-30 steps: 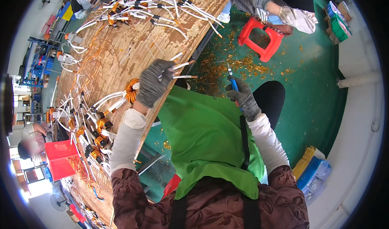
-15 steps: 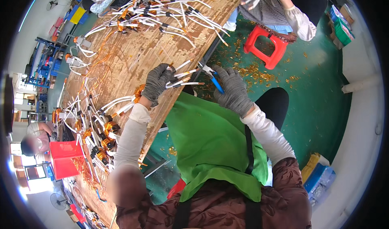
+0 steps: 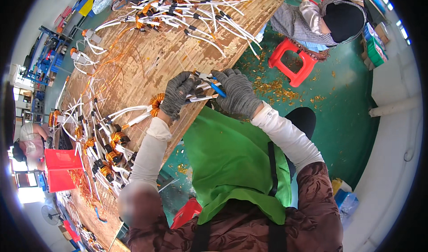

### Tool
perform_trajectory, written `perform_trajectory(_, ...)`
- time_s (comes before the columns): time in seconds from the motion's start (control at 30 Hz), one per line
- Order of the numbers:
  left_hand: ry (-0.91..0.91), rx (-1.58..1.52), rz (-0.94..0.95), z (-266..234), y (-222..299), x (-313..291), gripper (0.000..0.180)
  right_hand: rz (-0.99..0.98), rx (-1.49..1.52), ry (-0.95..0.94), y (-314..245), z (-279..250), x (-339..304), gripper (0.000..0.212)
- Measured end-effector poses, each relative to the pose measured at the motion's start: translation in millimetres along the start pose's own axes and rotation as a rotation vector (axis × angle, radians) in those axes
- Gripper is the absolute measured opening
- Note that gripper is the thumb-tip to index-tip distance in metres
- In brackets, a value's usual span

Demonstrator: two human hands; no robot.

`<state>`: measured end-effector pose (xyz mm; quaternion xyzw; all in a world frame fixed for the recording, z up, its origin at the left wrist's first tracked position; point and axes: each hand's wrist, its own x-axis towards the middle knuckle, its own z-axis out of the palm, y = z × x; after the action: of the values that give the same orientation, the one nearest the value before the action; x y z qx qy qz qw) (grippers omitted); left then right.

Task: Trimming the excess leads/tubing from copper toroids using a pair of cutters.

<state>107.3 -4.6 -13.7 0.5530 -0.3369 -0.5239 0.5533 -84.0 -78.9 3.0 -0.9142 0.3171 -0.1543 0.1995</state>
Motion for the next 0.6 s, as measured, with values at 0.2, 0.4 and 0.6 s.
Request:
perform_trajectory(0.2,-0.076,-0.047,0.052,-15,-18,0,0.020,-0.027,0.010,-0.024,-13,3,5,0.064)
perform_trajectory(0.4,0.006,0.096,0.129,-3,-28,0,0.019,-0.101,-0.134,0.228,-8,21,0,0.057)
perform_trajectory(0.6,-0.038,0.374,0.551,-2,-38,3,0.019,0.044,1.105,-0.478,15,-13,5,0.031)
